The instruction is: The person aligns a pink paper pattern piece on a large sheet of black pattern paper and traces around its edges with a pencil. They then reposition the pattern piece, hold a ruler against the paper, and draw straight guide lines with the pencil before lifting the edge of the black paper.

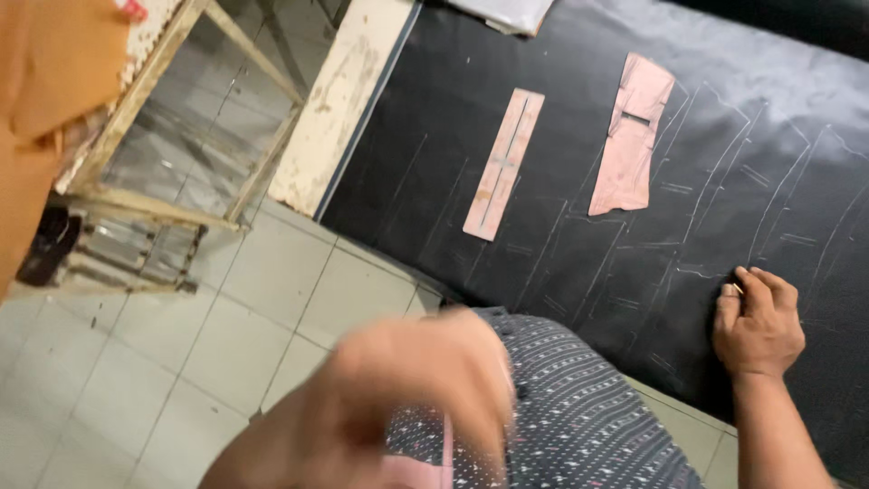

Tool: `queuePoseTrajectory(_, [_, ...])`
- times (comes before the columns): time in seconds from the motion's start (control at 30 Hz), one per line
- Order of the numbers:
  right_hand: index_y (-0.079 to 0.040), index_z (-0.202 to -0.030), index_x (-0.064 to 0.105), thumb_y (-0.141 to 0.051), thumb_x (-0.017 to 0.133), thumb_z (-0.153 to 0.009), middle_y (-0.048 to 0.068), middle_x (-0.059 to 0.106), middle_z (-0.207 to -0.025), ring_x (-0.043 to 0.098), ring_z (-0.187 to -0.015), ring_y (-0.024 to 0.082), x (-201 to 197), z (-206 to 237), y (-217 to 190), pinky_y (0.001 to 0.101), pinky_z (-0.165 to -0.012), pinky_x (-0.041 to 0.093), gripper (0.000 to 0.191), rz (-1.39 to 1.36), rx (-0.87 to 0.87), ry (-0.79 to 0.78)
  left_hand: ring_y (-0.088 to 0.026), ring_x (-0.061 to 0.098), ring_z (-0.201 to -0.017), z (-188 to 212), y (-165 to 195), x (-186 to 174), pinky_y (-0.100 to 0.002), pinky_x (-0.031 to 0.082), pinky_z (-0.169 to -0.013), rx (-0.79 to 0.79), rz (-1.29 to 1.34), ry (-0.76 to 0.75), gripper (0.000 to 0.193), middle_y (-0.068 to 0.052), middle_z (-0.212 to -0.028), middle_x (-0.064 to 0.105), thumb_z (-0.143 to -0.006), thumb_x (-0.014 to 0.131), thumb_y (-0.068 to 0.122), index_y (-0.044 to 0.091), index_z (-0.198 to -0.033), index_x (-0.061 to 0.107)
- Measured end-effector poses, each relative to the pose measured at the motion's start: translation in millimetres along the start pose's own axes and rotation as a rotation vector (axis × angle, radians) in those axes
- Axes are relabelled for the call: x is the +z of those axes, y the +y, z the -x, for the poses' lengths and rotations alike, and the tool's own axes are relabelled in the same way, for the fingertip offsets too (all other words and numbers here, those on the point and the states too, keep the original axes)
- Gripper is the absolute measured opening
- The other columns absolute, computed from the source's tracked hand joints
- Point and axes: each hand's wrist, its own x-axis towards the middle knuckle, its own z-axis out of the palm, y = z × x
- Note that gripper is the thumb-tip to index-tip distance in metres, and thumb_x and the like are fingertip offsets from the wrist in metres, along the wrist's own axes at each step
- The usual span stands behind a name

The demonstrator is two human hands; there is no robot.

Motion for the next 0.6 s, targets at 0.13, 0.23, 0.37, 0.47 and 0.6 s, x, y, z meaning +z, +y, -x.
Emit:
queuePoseTrajectory(0.13, [-0.02, -0.118, 0.07, -0.025, 0.067, -0.113, -0.002, 0.063, -0.131, 0.069, -0.112, 0.019, -4, 6, 5, 0.0334, -0.093, 0.058, 0.009, 0.054, 0.031, 0.012, -0.016, 0.069, -0.091, 9, -95, -73, -0.031, 0.056, -0.085, -0.375, -0.573, 0.484, 0.028, -0.008, -0.095, 0.073, -0.088, 0.07, 0.021, 0.0, -0.106, 0.07])
queuePoseTrajectory(0.23, [-0.019, -0.116, 0.07, -0.025, 0.067, -0.111, 0.0, 0.063, -0.129, 0.07, -0.111, 0.021, -7, 6, 1, 0.0355, -0.092, 0.058, 0.009, 0.065, 0.091, 0.023, -0.015, 0.067, -0.086, 37, -167, -109, -0.03, 0.056, -0.079, -0.588, -0.57, 0.686, 0.035, -0.009, -0.095, 0.074, -0.09, 0.071, 0.026, -0.001, -0.112, 0.069])
queuePoseTrajectory(0.37, [-0.012, -0.112, 0.071, -0.027, 0.069, -0.11, 0.007, 0.064, -0.122, 0.067, -0.109, 0.026, -11, -10, -22, 0.0411, -0.095, 0.055, 0.015, -0.007, 0.209, -0.016, -0.014, 0.071, -0.088, 81, -222, -130, -0.029, 0.057, -0.079, -0.752, -0.669, 0.72, 0.033, -0.008, -0.098, 0.076, -0.09, 0.071, 0.024, -0.001, -0.112, 0.069])
queuePoseTrajectory(0.47, [-0.009, -0.12, 0.072, -0.032, 0.072, -0.106, 0.011, 0.064, -0.12, 0.065, -0.114, 0.03, -6, -30, -64, 0.0421, -0.101, 0.053, 0.027, -0.197, 0.246, -0.09, -0.017, 0.072, -0.086, 92, -241, -127, -0.03, 0.058, -0.078, -0.744, -0.688, 0.76, 0.031, -0.011, -0.096, 0.077, -0.09, 0.07, 0.022, -0.001, -0.111, 0.07])
queuePoseTrajectory(0.6, [-0.003, -0.141, 0.056, -0.043, 0.077, -0.092, 0.017, 0.056, -0.135, 0.062, -0.117, 0.037, 4, -58, -134, 0.0469, -0.093, 0.053, 0.066, -0.27, 0.22, -0.167, -0.02, 0.074, -0.088, 67, -251, -121, -0.032, 0.059, -0.079, -0.661, -0.733, 0.723, 0.029, -0.011, -0.099, 0.076, -0.09, 0.069, 0.022, 0.001, -0.11, 0.071])
